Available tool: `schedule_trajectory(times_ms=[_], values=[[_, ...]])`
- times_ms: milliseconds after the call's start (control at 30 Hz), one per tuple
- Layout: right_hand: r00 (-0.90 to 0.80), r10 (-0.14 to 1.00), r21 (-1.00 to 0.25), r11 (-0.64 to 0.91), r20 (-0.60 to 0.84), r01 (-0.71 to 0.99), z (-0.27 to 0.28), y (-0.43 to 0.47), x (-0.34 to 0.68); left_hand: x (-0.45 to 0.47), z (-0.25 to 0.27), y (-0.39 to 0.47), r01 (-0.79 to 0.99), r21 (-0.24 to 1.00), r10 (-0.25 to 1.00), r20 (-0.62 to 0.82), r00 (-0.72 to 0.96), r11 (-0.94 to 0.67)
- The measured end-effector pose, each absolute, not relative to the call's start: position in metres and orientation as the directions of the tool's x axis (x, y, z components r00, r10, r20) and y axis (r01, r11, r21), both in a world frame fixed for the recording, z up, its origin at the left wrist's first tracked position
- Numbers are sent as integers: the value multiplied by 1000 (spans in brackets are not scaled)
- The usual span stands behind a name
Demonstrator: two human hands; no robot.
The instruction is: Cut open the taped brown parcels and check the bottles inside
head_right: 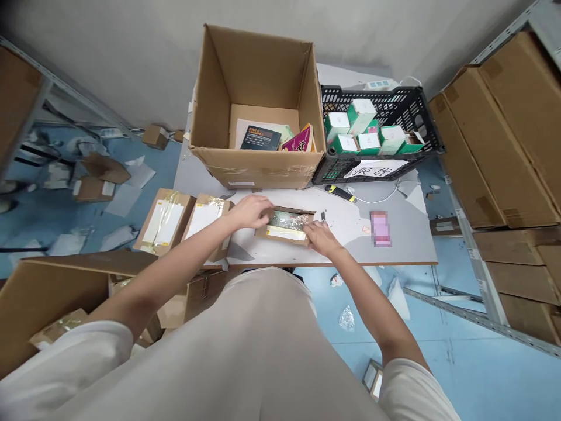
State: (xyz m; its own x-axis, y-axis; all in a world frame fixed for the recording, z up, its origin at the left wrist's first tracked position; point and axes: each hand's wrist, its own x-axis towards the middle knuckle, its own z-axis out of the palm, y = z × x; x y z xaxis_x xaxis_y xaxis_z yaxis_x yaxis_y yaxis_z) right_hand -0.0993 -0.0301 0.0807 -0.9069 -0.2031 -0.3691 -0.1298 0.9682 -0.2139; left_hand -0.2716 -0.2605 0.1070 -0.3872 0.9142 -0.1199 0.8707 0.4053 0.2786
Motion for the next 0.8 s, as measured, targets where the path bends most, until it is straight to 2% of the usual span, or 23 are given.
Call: schedule_trajectory(times_ms=[67, 100, 133, 200, 300, 500, 800], values=[[-893, -195, -194, 973, -406, -124, 83, -34, -104, -269, 110, -230, 909, 222, 930, 25, -366, 352], [-886, -200, -189, 973, -419, -130, 84, -36, -106, -266, 109, -213, 917, 201, 932, 44, -361, 346], [-879, -209, -188, 972, -428, -140, 84, -37, -108, -263, 107, -196, 917, 194, 934, 8, -357, 349], [-867, -229, -188, 969, -442, -160, 84, -38, -110, -257, 103, -165, 900, 208, 920, -171, -352, 383], [-868, -222, -172, 972, -444, -160, 83, -39, -110, -253, 98, -134, 840, 214, 839, -360, -407, 499], [-889, -151, -116, 987, -432, -111, 83, -43, -106, -263, 94, -123, 783, 198, 780, -392, -488, 590], [-907, -115, -66, 993, -405, -97, 80, -51, -98, -267, 92, -128, 740, 218, 748, -408, -523, 636]])
